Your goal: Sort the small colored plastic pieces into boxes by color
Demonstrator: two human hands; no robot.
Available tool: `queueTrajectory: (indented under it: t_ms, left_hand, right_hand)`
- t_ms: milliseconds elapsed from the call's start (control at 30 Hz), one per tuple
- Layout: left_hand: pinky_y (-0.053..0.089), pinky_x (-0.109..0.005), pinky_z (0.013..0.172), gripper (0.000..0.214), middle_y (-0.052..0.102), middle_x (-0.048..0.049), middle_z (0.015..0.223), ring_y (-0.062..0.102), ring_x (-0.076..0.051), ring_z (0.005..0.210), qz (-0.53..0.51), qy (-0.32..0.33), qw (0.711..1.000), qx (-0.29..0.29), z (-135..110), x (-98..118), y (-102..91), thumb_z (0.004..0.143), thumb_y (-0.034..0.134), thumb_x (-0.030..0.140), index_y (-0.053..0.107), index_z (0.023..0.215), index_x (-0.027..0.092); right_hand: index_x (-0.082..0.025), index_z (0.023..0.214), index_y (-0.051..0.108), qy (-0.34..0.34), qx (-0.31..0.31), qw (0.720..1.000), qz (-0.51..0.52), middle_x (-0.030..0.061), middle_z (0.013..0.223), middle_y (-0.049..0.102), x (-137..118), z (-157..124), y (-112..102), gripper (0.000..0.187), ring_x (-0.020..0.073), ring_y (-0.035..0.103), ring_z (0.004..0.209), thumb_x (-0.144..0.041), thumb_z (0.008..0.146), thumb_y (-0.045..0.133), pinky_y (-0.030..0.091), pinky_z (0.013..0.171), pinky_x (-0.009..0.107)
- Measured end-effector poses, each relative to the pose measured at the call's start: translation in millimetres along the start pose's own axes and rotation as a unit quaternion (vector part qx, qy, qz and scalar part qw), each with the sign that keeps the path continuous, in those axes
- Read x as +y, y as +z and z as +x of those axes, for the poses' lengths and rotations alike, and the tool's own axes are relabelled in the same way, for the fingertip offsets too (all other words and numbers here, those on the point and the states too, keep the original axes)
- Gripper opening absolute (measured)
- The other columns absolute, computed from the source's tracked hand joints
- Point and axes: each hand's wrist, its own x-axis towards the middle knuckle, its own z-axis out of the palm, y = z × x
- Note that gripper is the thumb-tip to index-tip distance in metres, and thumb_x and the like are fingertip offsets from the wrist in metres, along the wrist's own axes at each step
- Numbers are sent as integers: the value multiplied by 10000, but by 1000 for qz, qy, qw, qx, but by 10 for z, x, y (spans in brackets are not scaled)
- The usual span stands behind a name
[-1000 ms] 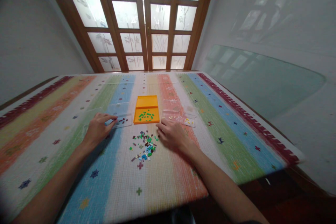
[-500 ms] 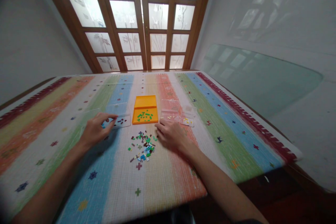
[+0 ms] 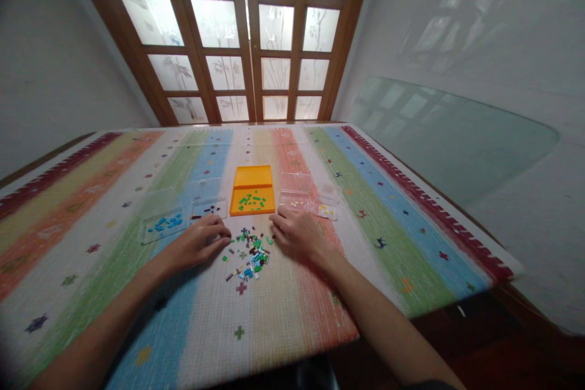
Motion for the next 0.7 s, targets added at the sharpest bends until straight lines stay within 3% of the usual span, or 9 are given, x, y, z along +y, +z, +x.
queueTrajectory:
  t_ms: [200, 300, 700]
  left_hand:
    - [497, -422, 879, 264, 623, -76, 894, 587, -255, 924, 70, -84, 978, 177, -2, -302, -187, 936, 515, 345, 739, 960, 209]
    - [494, -431, 870, 242, 572, -67, 835, 576, -272, 911, 111, -133, 958, 228, -17, -466, -250, 911, 544, 342, 754, 924, 222]
    - [501, -480, 834, 247, 531, -78, 766, 566, -300, 842, 172, -169, 951, 195, 15, -590, -227, 877, 549, 304, 772, 894, 198]
  right_hand:
    - [-180, 824, 666, -1, 2, 1000, -4, 70, 767, 630, 0, 2, 6, 260, 155, 492, 645, -213, 968, 452, 302, 595, 319]
    - [-190, 817, 656, 2, -6, 1000, -4, 64, 768, 626, -15, 4, 0, 254, 158, 492, 649, -209, 968, 452, 312, 604, 320]
    - [-180, 805, 655, -2, -6, 1000, 2, 66, 760, 619, -5, -2, 16, 259, 158, 480, 652, -205, 966, 454, 307, 608, 326]
